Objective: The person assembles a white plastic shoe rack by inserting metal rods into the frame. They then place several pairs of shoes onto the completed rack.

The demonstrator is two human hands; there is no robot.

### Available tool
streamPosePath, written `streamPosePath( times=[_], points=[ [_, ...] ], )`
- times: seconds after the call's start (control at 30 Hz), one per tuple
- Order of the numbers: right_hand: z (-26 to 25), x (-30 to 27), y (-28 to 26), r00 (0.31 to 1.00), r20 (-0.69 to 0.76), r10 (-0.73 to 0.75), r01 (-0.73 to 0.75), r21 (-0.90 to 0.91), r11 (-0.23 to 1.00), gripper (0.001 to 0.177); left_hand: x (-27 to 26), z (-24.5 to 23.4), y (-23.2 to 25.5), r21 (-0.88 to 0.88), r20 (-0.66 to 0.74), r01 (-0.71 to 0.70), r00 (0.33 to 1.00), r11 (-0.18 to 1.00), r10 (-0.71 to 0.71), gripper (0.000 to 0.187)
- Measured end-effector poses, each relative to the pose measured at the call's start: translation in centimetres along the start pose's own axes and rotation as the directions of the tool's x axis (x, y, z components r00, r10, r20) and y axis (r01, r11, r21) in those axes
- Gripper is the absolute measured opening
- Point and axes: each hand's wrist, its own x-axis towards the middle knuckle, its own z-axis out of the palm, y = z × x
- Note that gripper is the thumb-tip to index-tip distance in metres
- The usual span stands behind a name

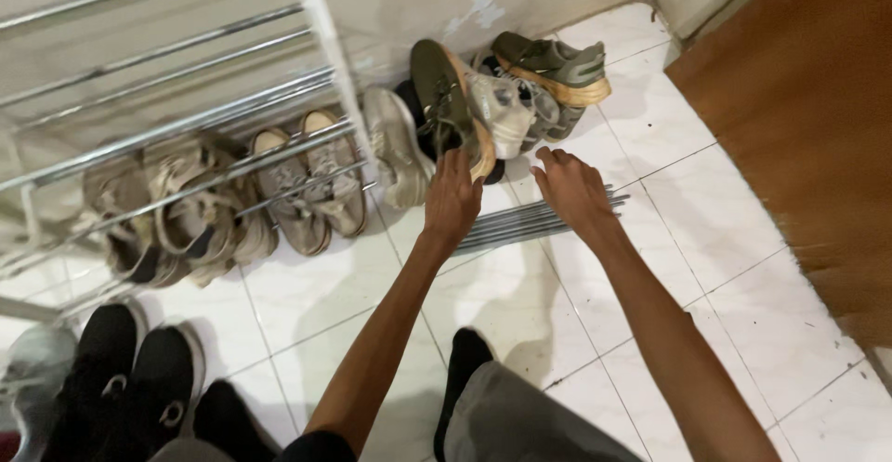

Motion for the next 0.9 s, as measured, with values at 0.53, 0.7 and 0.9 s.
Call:
streamPosePath(
  times=[0.53,0.7,0.9],
  points=[
    [6.6,6.8,7.6,0.909,-0.299,0.291,-0.212,0.27,0.939,0.037,6.7,10.0,-2.1,0.07,0.081,-0.026,0.997,0.997,0.021,0.054],
    [7.1,8.9,9.7,0.873,-0.28,0.399,-0.303,0.33,0.894,0.051,9.6,13.1,-0.9,0.134,0.186,-0.048,0.982,0.99,0.022,0.053],
    [8.2,11.0,12.1,0.871,-0.404,0.279,-0.176,0.273,0.946,0.084,12.2,15.2,0.2,0.114,0.159,-0.104,0.984,0.988,0.085,0.042]
  ],
)
